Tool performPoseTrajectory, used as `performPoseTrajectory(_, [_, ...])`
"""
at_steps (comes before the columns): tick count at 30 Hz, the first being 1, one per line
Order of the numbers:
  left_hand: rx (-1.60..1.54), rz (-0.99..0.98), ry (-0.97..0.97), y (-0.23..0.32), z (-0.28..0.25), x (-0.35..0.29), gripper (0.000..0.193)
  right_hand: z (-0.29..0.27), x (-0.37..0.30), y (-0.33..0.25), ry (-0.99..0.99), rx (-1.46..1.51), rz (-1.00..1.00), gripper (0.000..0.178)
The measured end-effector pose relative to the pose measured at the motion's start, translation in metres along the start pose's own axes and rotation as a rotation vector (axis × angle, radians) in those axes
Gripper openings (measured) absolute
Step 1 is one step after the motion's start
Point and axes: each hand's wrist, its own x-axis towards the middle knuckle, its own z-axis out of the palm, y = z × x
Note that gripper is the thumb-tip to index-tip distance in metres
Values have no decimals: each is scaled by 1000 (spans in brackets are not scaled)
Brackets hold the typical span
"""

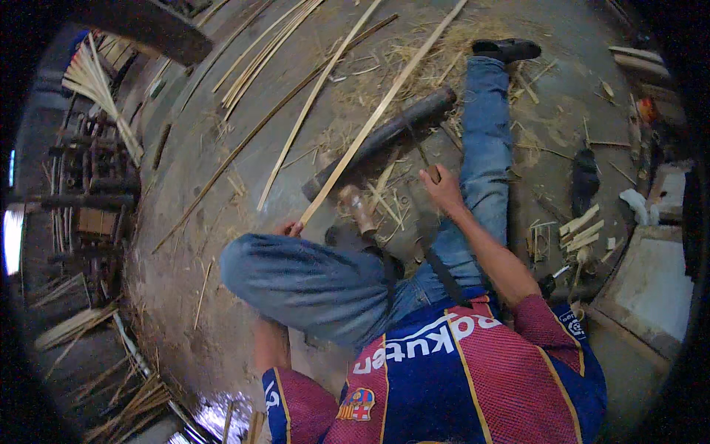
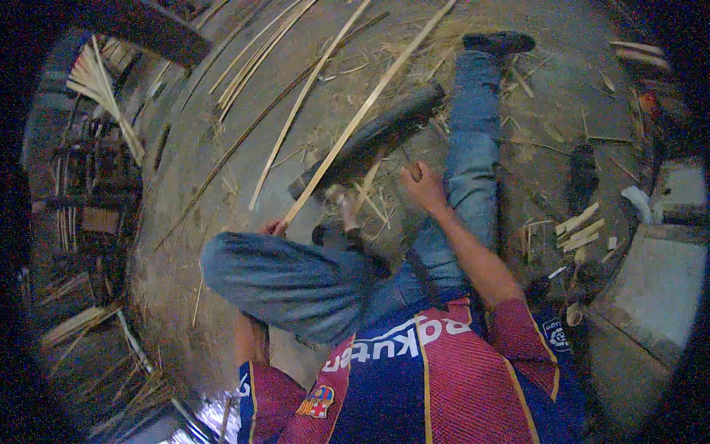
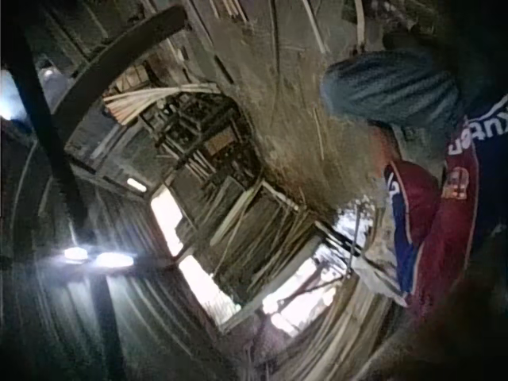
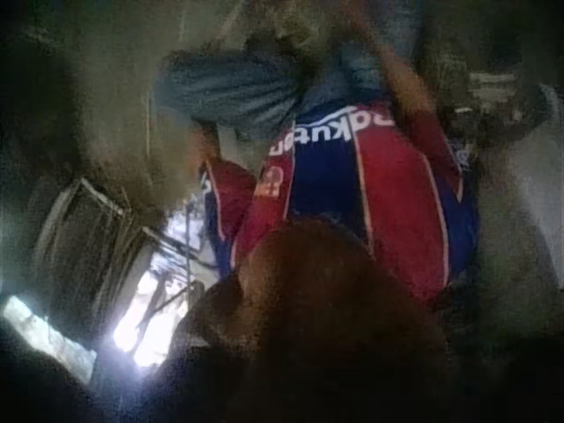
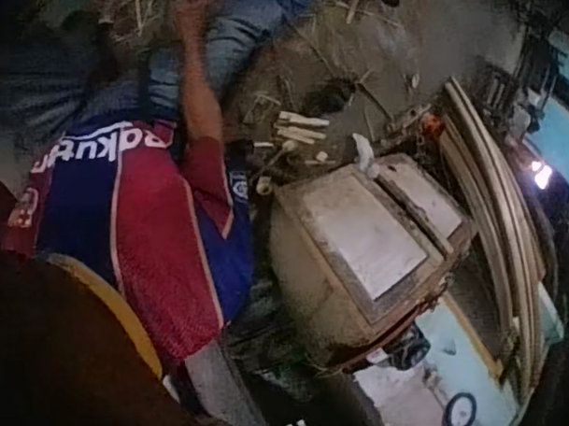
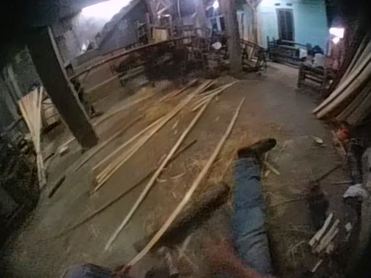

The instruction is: The person sits on the floor and uses a knife to shave a long bamboo strip held against a cylindrical support. They repeatedly scrape the surface to remove thin layers, occasionally repositioning the strip and inspecting the shaved surface.

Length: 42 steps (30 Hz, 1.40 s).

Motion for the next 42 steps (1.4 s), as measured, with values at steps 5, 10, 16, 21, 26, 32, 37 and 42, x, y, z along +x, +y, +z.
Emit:
performPoseTrajectory(5, [-223,-264,-125,27,-83,-52,39,2,-4,-1,44,-29,-126,46])
performPoseTrajectory(10, [-158,-174,83,107,-175,-112,45,11,8,10,42,92,23,45])
performPoseTrajectory(16, [221,75,286,248,-197,-140,48,-31,-2,-70,-93,465,241,43])
performPoseTrajectory(21, [249,229,-156,269,-137,-47,45,-37,10,-58,-32,410,139,40])
performPoseTrajectory(26, [548,0,-66,145,-53,53,68,-30,4,-52,220,148,-90,43])
performPoseTrajectory(32, [264,-286,-31,72,43,43,66,-25,12,-28,183,-36,-49,43])
performPoseTrajectory(37, [250,-200,249,81,56,15,63,10,19,-43,2,-132,154,46])
performPoseTrajectory(42, [304,-49,438,122,57,52,68,58,66,25,136,219,284,37])
